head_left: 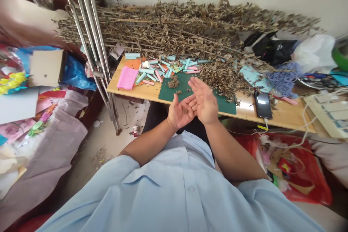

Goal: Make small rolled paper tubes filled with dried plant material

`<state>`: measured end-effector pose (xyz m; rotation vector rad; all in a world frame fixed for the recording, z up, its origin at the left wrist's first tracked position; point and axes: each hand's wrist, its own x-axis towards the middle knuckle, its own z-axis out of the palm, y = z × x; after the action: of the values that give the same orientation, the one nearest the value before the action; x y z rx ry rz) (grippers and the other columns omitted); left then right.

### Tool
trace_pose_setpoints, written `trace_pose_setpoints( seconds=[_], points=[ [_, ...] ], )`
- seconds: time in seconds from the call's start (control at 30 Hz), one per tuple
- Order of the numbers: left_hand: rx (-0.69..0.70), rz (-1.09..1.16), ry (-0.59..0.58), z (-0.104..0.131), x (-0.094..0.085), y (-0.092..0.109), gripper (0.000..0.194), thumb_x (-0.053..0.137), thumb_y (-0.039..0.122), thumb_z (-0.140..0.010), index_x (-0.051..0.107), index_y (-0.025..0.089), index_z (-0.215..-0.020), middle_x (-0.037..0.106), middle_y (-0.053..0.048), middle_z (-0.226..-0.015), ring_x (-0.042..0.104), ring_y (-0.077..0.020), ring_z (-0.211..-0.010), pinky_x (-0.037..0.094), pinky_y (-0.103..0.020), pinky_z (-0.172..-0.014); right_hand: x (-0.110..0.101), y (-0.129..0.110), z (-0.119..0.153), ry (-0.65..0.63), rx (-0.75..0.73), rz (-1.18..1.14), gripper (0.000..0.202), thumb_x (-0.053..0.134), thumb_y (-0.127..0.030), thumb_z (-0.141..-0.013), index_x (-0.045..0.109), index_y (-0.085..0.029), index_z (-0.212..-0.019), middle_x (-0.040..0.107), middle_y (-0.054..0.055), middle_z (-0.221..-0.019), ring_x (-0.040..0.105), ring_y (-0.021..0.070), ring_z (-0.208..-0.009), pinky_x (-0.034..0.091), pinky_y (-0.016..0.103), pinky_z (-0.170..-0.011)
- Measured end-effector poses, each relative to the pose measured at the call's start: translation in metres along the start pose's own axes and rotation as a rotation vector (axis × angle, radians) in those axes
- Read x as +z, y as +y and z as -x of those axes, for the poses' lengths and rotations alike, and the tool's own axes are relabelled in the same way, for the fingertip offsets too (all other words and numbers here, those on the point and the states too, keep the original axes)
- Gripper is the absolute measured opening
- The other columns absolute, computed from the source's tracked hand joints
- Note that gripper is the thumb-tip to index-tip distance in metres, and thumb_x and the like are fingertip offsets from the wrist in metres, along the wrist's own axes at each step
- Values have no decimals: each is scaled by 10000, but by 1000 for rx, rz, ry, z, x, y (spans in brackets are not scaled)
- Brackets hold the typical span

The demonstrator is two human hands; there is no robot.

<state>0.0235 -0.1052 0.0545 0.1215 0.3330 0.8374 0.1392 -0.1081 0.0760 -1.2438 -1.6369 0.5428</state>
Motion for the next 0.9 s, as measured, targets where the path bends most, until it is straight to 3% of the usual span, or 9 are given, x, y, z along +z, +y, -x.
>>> trace_pose_setpoints(
  seconds=[0.1, 0.2, 0.3, 0.37, 0.67, 0.77, 0.9],
  points=[
    [2, 36, -61, -3, -3, 8, 884, 258, 752, -967, 493, 68, -1475, 515, -224, -1517, 339, -371, -1522, 328, -521, -1219, -17, -1, 11, 92, 94, -60, 511, 381, -547, -1046, 595, -244, -1397, 699, 111, -1268, 695, 273, -1131, 577, 496, -977],
    [6, 47, -52, -3, -6, 12, 861, 262, 731, -979, 479, 68, -1483, 493, -225, -1536, 334, -380, -1522, 319, -536, -1221, -24, 0, 25, -24, 90, 31, 282, 581, -437, -987, 734, -256, -1142, 746, 70, -1073, 715, 241, -975, 605, 439, -900],
    [10, 50, -42, -3, -8, 12, 846, 289, 739, -970, 455, 104, -1504, 460, -220, -1563, 315, -401, -1527, 287, -596, -1220, -17, 6, 35, -205, -13, 123, 219, 623, -339, -961, 743, -256, -1125, 730, 74, -1152, 692, 249, -1053, 581, 440, -960],
    [12, 49, -42, -4, -11, 11, 839, 303, 748, -962, 450, 127, -1507, 447, -213, -1575, 305, -410, -1529, 258, -622, -1224, -9, 12, 40, -256, -57, 166, 257, 606, -305, -966, 721, -248, -1188, 708, 87, -1216, 667, 259, -1129, 556, 452, -1010],
    [53, 33, -18, -3, -29, 8, 785, 337, 709, -975, 512, 101, -1439, 518, -241, -1507, 399, -401, -1483, 288, -601, -1215, 13, 28, 41, -209, -37, 110, 195, 563, -292, -975, 731, -230, -1051, 733, 85, -1086, 676, 244, -1064, 544, 450, -993],
    [97, 40, 34, -6, -35, 10, 740, 360, 678, -984, 544, 98, -1405, 553, -242, -1472, 455, -389, -1448, 338, -587, -1189, 19, 34, 35, -153, 74, 18, 184, 596, -336, -947, 737, -219, -969, 748, 69, -1013, 691, 226, -972, 558, 422, -936],
    [161, 17, 122, -9, -47, 12, 673, 367, 644, -997, 598, 106, -1329, 613, -238, -1402, 519, -364, -1401, 392, -544, -1158, 18, 58, 21, -41, 388, -120, 297, 640, -449, -887, 734, -185, -986, 679, 9, -706, 622, 162, -615, 541, 312, -636]
  ],
)
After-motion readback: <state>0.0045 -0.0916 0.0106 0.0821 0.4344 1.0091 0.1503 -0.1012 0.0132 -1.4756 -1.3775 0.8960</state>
